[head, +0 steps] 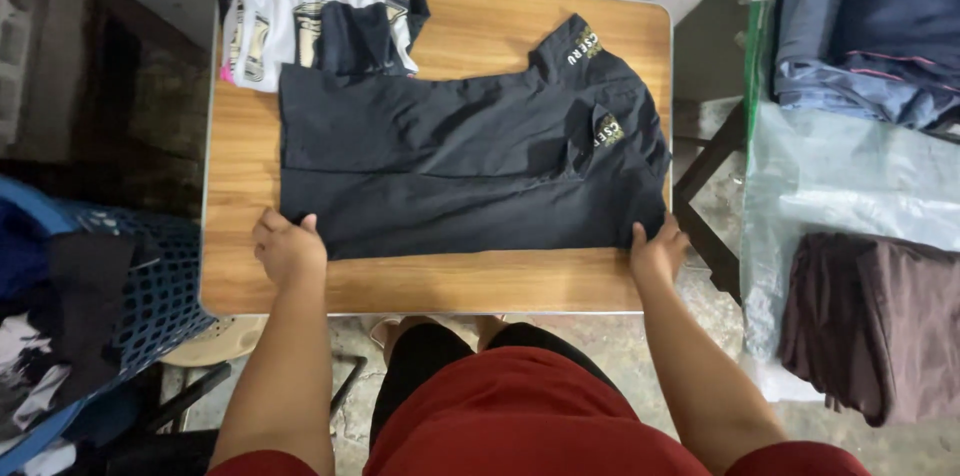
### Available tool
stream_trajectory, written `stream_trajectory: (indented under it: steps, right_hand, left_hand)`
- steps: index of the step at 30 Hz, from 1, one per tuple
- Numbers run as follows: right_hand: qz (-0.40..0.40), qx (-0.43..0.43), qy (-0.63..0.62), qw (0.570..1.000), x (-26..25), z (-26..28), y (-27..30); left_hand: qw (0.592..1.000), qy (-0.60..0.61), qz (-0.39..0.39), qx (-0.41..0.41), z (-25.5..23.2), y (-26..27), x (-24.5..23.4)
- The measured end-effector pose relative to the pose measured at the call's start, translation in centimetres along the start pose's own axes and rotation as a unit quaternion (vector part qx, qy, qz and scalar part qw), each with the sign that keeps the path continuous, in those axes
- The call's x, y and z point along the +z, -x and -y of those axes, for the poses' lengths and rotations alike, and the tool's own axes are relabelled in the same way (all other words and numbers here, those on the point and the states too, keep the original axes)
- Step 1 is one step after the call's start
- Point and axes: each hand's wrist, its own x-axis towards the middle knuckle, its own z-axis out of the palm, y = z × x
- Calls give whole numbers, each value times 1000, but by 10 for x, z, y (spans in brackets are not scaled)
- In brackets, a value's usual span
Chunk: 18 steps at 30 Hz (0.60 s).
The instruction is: The person repeatedly picks garments from a blue laundry basket, lays them on a small wooden table, folds them neatly, and stacks the folded items on a nearby surface. The sequence includes folding dark pants, a black shirt, a white and black shirt, a blue shirt, and a black shirt with a colorful waistband.
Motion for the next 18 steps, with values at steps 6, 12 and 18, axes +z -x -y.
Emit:
stream_trajectory:
  steps: [6, 12, 18]
  right_hand:
    - [48, 219, -313, 923, -2, -27, -28]
    - [52, -124, -82, 987, -1, -75, -19]
    - [-140, -167, 76, 973, -56, 25, 42]
  left_hand:
    - [987, 78, -75, 119, 65, -46, 59]
    - [987, 40, -84, 133, 83, -51, 32]
    - [962, -100, -157, 200, 29, -2, -21]
